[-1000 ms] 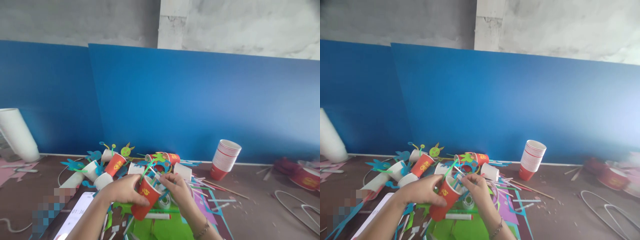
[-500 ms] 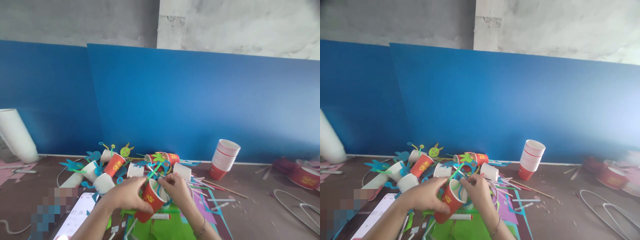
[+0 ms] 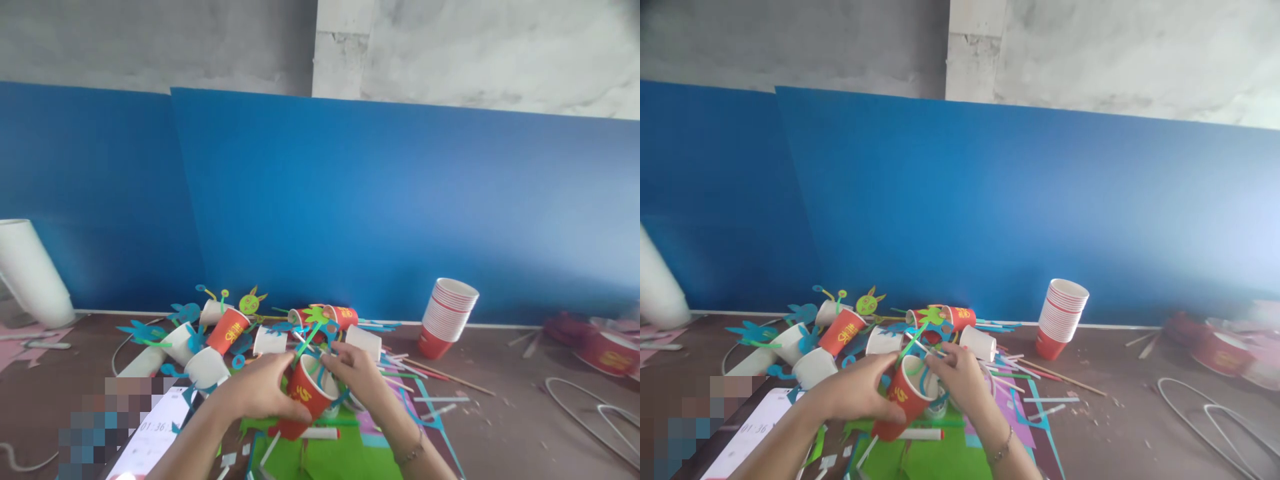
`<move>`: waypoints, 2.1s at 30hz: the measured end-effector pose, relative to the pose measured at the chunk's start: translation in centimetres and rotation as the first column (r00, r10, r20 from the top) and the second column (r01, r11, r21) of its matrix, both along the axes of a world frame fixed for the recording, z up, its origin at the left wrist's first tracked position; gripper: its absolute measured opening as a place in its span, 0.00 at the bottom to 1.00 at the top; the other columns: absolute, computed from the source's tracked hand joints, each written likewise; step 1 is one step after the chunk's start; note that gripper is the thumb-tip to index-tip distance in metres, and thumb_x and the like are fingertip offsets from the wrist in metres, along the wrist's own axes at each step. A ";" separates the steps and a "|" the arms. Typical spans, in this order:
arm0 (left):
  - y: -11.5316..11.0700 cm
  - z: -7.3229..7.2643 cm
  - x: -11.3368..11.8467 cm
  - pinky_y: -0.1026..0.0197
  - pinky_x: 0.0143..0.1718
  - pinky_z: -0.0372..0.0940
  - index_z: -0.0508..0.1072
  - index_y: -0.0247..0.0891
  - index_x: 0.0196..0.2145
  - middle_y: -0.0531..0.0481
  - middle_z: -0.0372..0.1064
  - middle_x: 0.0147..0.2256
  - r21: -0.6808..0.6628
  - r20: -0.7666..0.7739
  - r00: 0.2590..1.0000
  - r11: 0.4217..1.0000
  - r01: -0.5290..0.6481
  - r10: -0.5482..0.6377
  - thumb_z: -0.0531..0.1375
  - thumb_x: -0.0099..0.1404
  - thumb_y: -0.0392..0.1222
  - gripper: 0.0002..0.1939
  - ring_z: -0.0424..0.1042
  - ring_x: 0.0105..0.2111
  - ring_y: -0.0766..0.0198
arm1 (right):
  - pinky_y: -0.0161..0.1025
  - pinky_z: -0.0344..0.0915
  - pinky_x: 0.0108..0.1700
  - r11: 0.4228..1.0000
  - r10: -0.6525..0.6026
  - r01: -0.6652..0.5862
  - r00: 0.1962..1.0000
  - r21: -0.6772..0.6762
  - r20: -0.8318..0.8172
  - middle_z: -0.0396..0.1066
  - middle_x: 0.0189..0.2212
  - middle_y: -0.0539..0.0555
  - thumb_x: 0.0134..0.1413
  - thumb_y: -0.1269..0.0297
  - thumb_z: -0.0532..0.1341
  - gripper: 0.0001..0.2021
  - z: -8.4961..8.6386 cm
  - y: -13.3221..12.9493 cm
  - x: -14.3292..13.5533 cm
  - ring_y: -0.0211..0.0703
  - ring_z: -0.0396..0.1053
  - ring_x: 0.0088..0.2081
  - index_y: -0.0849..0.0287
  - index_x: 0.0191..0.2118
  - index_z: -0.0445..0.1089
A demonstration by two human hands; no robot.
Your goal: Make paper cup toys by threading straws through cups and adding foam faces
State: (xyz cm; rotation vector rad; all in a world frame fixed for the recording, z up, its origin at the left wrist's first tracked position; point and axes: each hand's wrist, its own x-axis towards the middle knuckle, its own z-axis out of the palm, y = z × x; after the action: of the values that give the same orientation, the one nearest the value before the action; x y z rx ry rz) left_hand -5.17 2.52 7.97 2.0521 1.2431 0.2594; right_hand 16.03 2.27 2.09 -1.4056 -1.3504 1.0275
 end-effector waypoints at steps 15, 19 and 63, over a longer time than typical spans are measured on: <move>0.2 -1.0 2.0 0.61 0.41 0.64 0.75 0.36 0.38 0.51 0.75 0.37 -0.197 0.487 0.871 0.979 0.045 0.058 0.64 0.55 0.47 0.15 0.72 0.41 0.56 | 0.41 0.62 0.43 0.965 0.152 -0.176 0.980 0.193 0.130 0.71 0.34 0.53 0.46 0.63 0.65 0.06 3.9 -2.0 -0.6 0.45 0.68 0.37 0.57 0.24 0.77; -0.2 -0.7 2.5 0.60 0.40 0.64 0.78 0.34 0.33 0.51 0.75 0.31 -0.153 0.486 0.871 0.988 0.000 0.076 0.63 0.53 0.44 0.12 0.72 0.38 0.55 | 0.41 0.63 0.42 0.974 0.151 -0.165 0.984 0.157 0.098 0.73 0.33 0.52 0.47 0.64 0.64 0.08 3.7 -2.1 -0.8 0.45 0.70 0.37 0.56 0.34 0.79; -3.7 -1.0 4.5 0.65 0.23 0.58 0.75 0.44 0.35 0.54 0.72 0.44 0.588 -0.040 0.929 0.761 -0.276 0.368 0.57 0.65 0.39 0.07 0.75 0.26 0.65 | 0.38 0.55 0.33 0.938 -0.258 0.101 0.843 0.333 0.472 0.71 0.20 0.51 0.50 0.64 0.57 0.10 3.2 -4.0 -3.5 0.46 0.68 0.27 0.58 0.21 0.69</move>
State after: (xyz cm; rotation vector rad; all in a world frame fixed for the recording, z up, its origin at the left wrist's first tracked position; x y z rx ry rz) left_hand -0.63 -1.21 6.98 2.3733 1.7885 0.7317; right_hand 12.51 -1.75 5.33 -1.5970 -1.6273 0.3020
